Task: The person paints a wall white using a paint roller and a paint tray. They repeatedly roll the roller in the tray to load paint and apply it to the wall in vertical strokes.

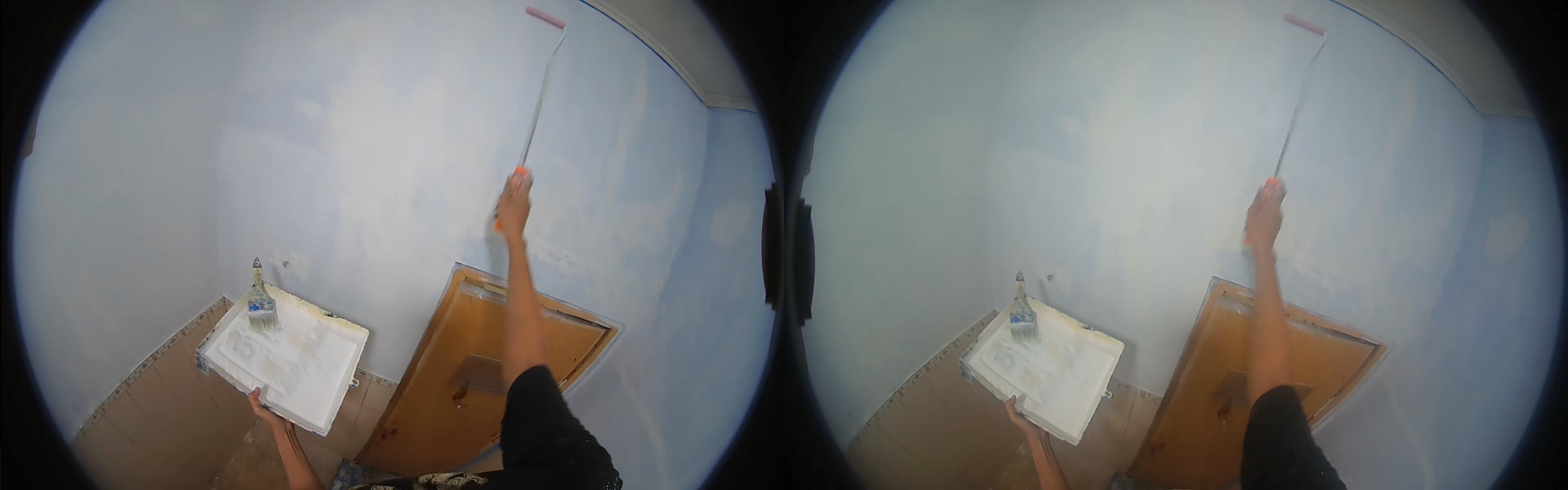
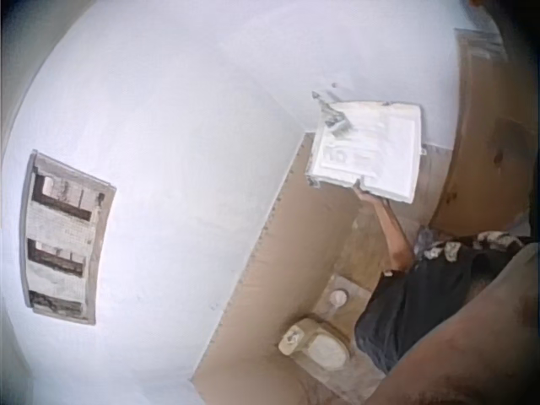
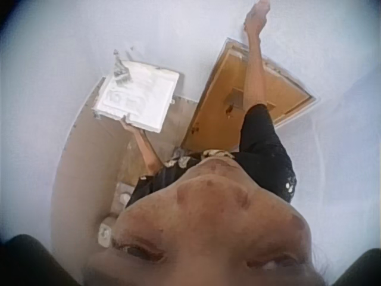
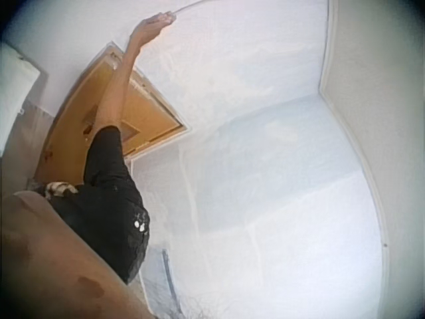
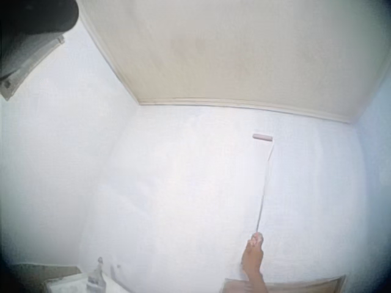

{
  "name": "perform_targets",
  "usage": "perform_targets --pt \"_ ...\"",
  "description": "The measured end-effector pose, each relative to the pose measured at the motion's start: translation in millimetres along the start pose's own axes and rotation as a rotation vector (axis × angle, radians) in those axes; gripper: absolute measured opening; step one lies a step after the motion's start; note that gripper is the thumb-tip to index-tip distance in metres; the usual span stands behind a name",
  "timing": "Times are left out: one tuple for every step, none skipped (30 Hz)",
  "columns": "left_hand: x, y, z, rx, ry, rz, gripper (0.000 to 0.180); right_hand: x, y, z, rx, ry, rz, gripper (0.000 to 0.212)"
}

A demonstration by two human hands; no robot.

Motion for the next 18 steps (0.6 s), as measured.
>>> perform_targets --pt "0.9 7.7 2.2 -0.023 0.011 -0.006 0.068 -8.9 -19.1 -29.6 -0.015 -0.053 0.018 0.037" --pt "0.9 8.6 2.9 -0.017 0.021 -0.003 0.069 -9.2 -41.7 -63.3 0.014 -0.034 0.030 0.036" --pt "1.9 9.1 2.7 -0.009 0.030 -0.001 0.069 -9.3 -62.9 -97.6 0.043 -0.014 0.044 0.036" --pt "2.8 8.7 2.5 0.006 0.035 0.002 0.069 -7.5 -85.8 -134.6 0.167 -0.039 0.178 0.035" --pt "4.6 9.9 2.1 0.019 0.028 0.007 0.070 -11.6 -98.9 -168.4 0.177 -0.014 0.193 0.036" --pt "14.1 24.0 -0.3 -0.009 0.039 0.016 0.070 -32.5 -115.1 -190.9 0.170 -0.012 0.175 0.038" --pt "16.6 28.5 -0.2 -0.002 0.036 0.024 0.071 -40.8 -120.9 -219.3 0.070 0.061 0.069 0.041" --pt "16.9 34.5 3.6 -0.007 0.058 0.020 0.073 -45.8 -130.9 -246.7 0.072 0.110 0.052 0.041" --pt "15.1 41.8 10.6 -0.013 0.079 0.017 0.075 -48.8 -141.1 -271.0 0.108 0.153 0.047 0.041" --pt "15.4 48.2 14.4 -0.021 0.100 0.015 0.077 -53.4 -155.0 -297.2 0.181 0.202 0.049 0.042" --pt "18.0 51.9 12.9 -0.012 0.092 0.023 0.077 -59.1 -169.0 -322.4 0.249 0.246 0.040 0.042" --pt "23.3 55.5 10.2 -0.004 0.087 0.032 0.077 -67.2 -181.1 -345.3 0.314 0.282 0.029 0.042" --pt "27.5 59.3 8.5 0.001 0.082 0.039 0.077 -73.4 -191.3 -363.4 0.357 0.306 0.015 0.043" --pt "29.2 64.3 9.6 -0.001 0.078 0.034 0.077 -78.5 -198.8 -379.5 0.392 0.327 0.002 0.043" --pt "30.2 69.7 11.9 -0.003 0.073 0.029 0.077 -82.7 -203.2 -390.4 0.419 0.341 -0.010 0.044" --pt "31.3 74.2 13.5 -0.004 0.068 0.024 0.077 -85.5 -207.1 -399.0 0.438 0.348 -0.018 0.044" --pt "32.8 73.2 11.5 0.009 0.049 0.019 0.076 -81.0 -206.2 -402.0 0.445 0.362 -0.014 0.045" --pt "35.6 72.3 8.6 0.024 0.029 0.014 0.074 -72.2 -206.0 -403.3 0.451 0.373 -0.009 0.045"
Point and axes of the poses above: each hand's wrist, its own z-axis towards the middle knuckle, its own x-axis out of the palm, y = z × x, the point moved 7 cm from there along z, towards the middle knuckle, and after that the axes turned 12 degrees about -y, right-handed, at the moved point
